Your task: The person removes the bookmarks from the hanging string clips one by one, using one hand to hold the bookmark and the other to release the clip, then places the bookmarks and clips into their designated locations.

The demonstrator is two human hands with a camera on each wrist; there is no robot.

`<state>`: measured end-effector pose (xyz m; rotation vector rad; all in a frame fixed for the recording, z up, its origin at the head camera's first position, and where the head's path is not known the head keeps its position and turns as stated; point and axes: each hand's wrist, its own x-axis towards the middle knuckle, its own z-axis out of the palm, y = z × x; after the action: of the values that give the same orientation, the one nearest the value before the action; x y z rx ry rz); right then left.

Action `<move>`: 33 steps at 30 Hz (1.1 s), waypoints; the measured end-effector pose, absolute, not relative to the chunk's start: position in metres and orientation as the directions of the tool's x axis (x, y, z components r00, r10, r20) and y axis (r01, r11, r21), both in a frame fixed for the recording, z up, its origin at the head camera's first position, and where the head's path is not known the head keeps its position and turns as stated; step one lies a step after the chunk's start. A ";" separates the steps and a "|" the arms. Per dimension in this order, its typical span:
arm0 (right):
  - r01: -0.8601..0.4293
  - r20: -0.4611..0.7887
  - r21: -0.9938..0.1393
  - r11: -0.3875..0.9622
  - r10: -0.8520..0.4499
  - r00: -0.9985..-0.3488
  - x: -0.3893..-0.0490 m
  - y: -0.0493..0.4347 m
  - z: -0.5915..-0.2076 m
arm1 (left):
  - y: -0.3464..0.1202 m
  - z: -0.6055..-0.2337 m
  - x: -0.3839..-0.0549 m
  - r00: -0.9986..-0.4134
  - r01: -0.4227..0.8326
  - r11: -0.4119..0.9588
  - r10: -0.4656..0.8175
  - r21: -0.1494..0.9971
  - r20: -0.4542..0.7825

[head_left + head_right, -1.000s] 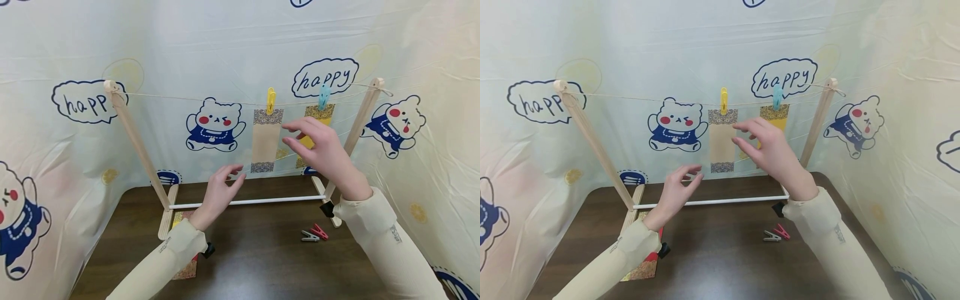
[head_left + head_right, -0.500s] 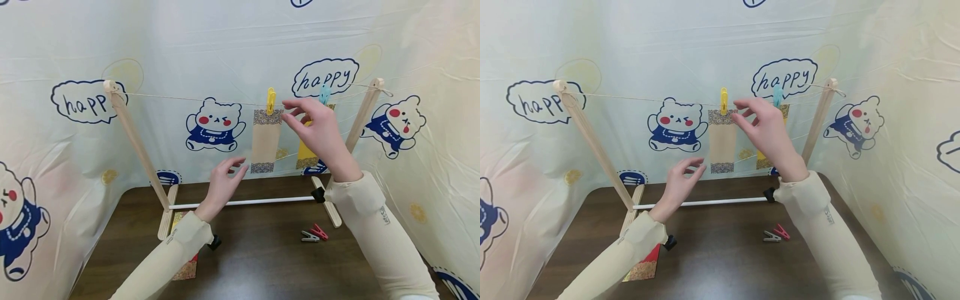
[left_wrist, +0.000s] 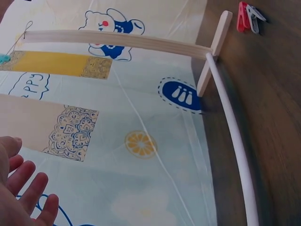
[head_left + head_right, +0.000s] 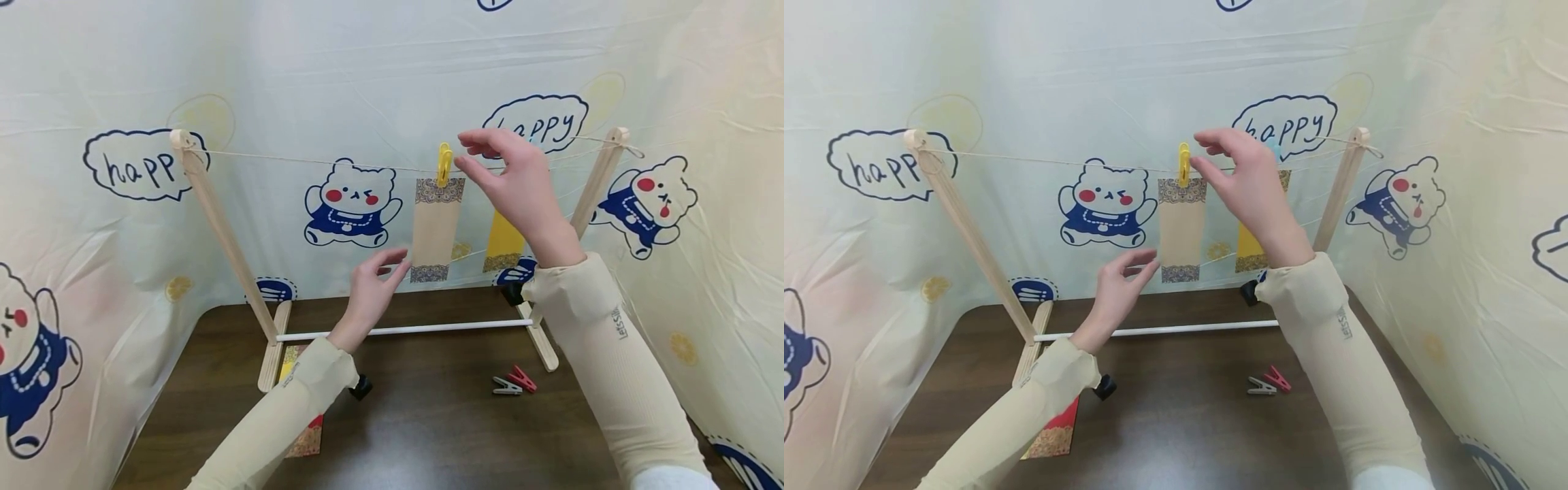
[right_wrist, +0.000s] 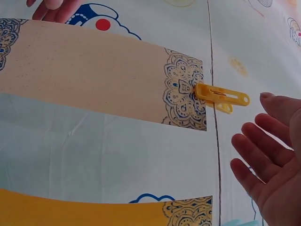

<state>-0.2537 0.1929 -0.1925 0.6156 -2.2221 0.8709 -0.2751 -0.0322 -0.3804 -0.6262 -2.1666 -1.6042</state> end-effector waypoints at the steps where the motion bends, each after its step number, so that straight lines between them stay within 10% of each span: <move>1: -0.610 0.704 -0.423 0.670 -0.181 -0.687 -0.254 0.192 -0.191 | -0.031 -0.380 -0.276 -0.834 0.550 0.247 0.129 0.798 0.536; 33: -0.515 0.538 -0.546 0.661 -0.195 -0.820 -0.274 0.188 -0.188 | -0.022 -0.376 -0.278 -0.883 0.467 0.149 0.133 0.871 0.451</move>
<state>-0.2737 0.1882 -0.1879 0.5551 -2.4409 0.9925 -0.2785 -0.0219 -0.3758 -0.5831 -2.1614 -1.7980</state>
